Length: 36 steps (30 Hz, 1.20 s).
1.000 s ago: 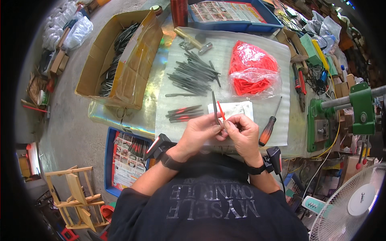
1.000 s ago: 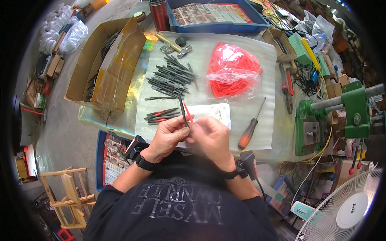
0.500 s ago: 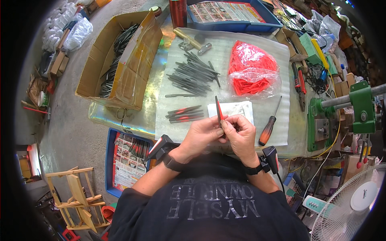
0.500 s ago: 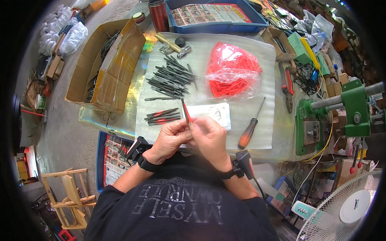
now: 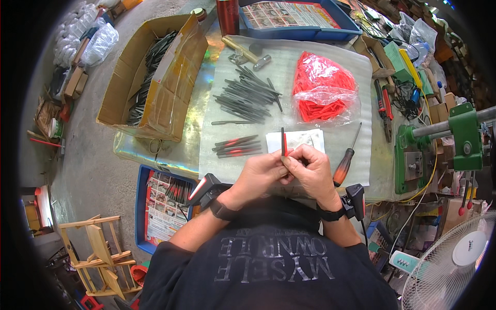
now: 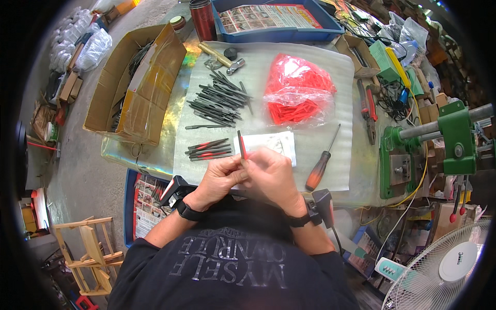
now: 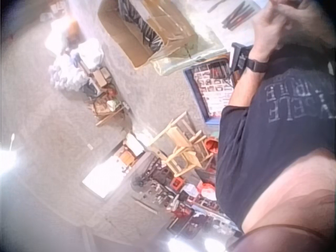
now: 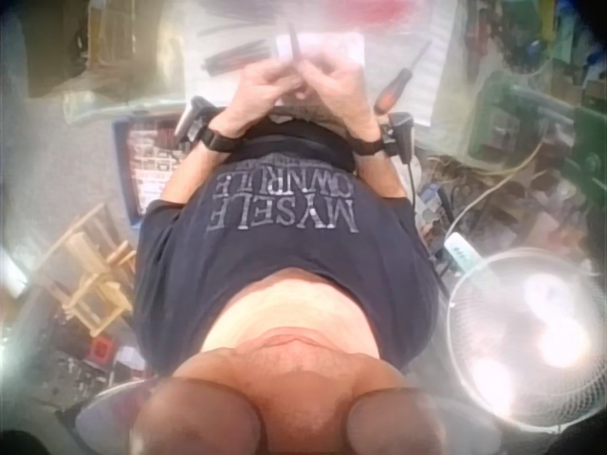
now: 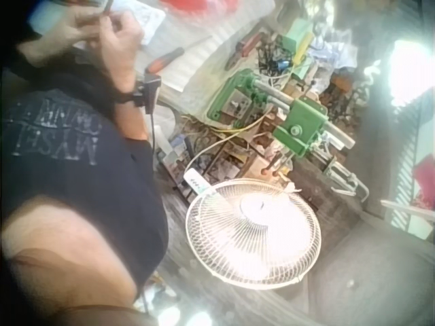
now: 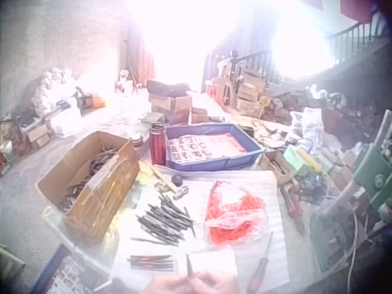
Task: The person repeatedly picks a metal rod and a red heat shrink tube, slides the tube onto the rod, and places the assembled pair on the table. The process is repeated multiple times with new rods and tubes from the pile on the workbench.
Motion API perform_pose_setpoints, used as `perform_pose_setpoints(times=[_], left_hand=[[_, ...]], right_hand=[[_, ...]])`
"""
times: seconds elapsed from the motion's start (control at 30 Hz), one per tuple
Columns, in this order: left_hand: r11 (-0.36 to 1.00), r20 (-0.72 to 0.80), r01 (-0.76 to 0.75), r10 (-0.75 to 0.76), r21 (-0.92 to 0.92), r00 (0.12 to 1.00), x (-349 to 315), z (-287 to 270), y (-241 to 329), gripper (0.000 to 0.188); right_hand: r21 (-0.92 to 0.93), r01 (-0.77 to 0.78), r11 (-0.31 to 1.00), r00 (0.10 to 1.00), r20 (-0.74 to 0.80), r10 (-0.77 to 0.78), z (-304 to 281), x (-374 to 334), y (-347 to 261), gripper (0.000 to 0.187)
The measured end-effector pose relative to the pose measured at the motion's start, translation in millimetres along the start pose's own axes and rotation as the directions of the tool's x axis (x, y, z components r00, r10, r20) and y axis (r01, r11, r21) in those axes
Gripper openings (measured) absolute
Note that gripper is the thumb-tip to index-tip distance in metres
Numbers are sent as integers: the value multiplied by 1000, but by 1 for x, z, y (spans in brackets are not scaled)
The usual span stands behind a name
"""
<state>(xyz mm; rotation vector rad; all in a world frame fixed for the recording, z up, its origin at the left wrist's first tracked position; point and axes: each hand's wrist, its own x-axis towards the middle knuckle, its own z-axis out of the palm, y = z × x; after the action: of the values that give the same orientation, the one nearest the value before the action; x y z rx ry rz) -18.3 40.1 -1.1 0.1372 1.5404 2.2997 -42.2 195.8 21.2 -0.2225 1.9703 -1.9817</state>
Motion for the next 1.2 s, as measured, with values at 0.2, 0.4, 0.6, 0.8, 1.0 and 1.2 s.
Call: perform_pose_setpoints(times=[0.2,0.4,0.6,0.8,1.0,1.2], left_hand=[[1000,45,21,-23,23,999,0,-2,-1,32],[986,93,82,-69,-146,993,-2,-2,1,60],[974,80,118,-105,-191,991,-2,0,4,59],[985,4,151,-152,-88,988,-3,7,10,37],[961,-188,53,-1,273,982,-2,9,7,17],[614,-142,-140,387,776,911,3,-12,7,11]], right_hand=[[108,-62,992,998,26,60,1,-2,-10,10],[384,-191,903,981,95,167,-1,-3,-21,11],[490,-154,858,988,76,134,-5,-1,-15,14],[363,11,932,994,-104,29,-7,1,-2,12],[-90,96,991,959,-259,-117,-18,-1,9,20],[-806,-293,515,852,-464,-243,-111,-10,15,46]])
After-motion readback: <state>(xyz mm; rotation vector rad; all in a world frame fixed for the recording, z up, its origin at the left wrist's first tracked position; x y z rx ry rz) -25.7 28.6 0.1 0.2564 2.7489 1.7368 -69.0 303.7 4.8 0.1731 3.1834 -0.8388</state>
